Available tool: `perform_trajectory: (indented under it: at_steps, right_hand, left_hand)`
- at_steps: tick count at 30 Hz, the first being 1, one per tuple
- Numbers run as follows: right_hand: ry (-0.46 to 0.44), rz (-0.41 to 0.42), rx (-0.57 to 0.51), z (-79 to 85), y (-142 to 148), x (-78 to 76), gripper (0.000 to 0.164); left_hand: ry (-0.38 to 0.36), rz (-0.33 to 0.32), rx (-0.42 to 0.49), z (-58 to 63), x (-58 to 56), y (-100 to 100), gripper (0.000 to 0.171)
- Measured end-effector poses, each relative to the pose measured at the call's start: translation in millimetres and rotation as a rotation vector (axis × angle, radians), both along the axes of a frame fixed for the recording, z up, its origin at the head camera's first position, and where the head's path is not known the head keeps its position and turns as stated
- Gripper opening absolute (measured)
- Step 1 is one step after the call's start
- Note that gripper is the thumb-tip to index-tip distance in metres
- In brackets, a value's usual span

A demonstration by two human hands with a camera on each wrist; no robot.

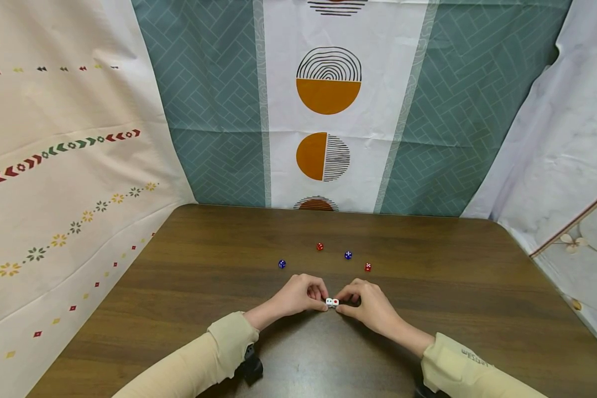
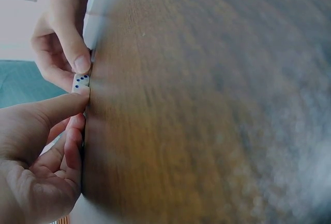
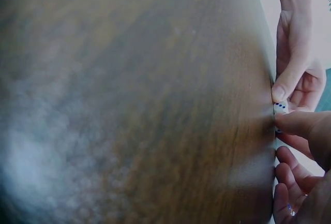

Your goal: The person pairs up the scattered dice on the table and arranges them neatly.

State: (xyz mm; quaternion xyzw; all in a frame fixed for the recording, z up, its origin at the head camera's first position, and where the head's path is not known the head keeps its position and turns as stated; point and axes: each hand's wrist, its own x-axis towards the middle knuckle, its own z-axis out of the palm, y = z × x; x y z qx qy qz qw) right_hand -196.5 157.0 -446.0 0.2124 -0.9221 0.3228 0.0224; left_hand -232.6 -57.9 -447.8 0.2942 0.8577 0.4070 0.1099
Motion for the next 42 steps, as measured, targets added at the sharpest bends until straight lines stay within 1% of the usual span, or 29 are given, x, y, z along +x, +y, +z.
perform_trajectory:
  at_steps: [11,34,42]
  right_hand:
    - [0.004,-0.001,-0.001,-0.4,-0.5,-1.0,0.012]
    - [0.001,-0.004,-0.002,0.1,-0.4,-0.3,0.012]
    - [-0.011,-0.014,0.001,-0.6,-1.2,1.0,0.012]
  left_hand:
    - [-0.009,0.009,-0.007,-0.3,-0.8,0.4,0.012]
    - [0.005,0.006,-0.003,0.6,-0.9,0.2,0.012]
    - [-0.013,0.013,-0.006,0.0,0.0,0.6,0.012]
